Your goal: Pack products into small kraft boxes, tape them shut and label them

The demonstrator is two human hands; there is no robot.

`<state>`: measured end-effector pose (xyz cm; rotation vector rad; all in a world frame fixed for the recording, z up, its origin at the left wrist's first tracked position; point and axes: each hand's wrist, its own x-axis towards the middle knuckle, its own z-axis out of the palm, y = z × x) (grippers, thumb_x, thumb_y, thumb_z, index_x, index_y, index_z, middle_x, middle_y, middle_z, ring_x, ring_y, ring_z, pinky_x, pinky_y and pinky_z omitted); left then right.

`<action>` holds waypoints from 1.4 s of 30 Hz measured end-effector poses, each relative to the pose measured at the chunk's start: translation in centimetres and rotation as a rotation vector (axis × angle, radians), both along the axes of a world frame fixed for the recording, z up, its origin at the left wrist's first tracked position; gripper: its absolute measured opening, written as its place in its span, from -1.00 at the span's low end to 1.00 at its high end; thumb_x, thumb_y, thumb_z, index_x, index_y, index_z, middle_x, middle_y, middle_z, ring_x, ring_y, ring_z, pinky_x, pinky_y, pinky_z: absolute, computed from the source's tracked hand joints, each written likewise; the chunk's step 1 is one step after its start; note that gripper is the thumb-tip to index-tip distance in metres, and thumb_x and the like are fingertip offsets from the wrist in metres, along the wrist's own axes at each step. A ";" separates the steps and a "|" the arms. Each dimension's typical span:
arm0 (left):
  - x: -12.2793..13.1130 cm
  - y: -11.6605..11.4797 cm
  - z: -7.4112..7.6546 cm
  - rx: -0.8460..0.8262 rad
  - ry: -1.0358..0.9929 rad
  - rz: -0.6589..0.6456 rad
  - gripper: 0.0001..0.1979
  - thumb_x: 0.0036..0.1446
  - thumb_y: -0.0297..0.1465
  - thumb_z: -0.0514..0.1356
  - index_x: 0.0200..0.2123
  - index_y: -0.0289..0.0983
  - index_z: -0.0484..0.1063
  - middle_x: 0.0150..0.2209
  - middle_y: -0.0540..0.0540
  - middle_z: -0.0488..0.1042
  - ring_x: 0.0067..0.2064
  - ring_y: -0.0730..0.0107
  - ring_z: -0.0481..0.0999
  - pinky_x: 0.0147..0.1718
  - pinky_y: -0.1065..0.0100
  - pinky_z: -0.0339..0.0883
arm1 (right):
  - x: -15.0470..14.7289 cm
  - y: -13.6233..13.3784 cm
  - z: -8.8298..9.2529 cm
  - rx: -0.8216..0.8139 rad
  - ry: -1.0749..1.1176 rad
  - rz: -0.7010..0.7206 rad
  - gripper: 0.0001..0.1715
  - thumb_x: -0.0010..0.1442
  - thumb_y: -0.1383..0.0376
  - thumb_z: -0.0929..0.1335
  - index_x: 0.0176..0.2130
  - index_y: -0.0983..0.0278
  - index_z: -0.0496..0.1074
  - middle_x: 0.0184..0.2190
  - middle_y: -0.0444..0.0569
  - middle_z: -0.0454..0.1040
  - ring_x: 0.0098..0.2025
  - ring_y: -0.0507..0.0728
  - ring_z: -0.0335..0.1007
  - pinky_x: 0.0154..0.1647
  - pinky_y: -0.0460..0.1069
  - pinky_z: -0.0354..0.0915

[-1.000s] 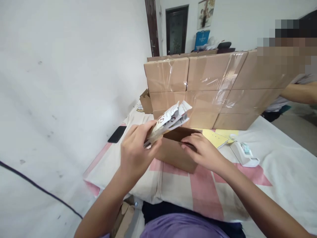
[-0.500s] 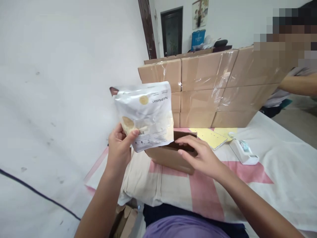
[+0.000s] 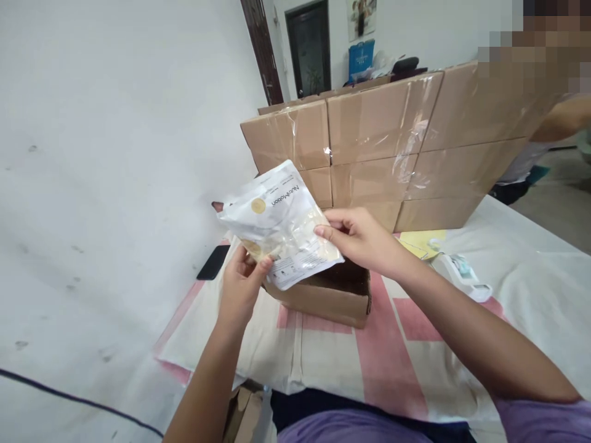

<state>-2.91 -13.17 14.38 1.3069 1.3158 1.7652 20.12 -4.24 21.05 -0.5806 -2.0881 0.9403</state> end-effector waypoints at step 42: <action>-2.6 -11.3 -7.7 0.395 1.017 0.177 -0.84 0.12 -0.57 0.36 -0.25 -0.27 0.49 -0.31 -0.10 0.46 -0.29 0.32 0.42 -0.34 0.27 0.31 | 6.0 -9.9 -7.9 0.350 -0.055 -0.423 -0.75 0.30 0.43 0.35 -0.04 0.20 0.46 -0.23 0.02 0.56 -0.19 0.20 0.52 -0.21 0.07 0.43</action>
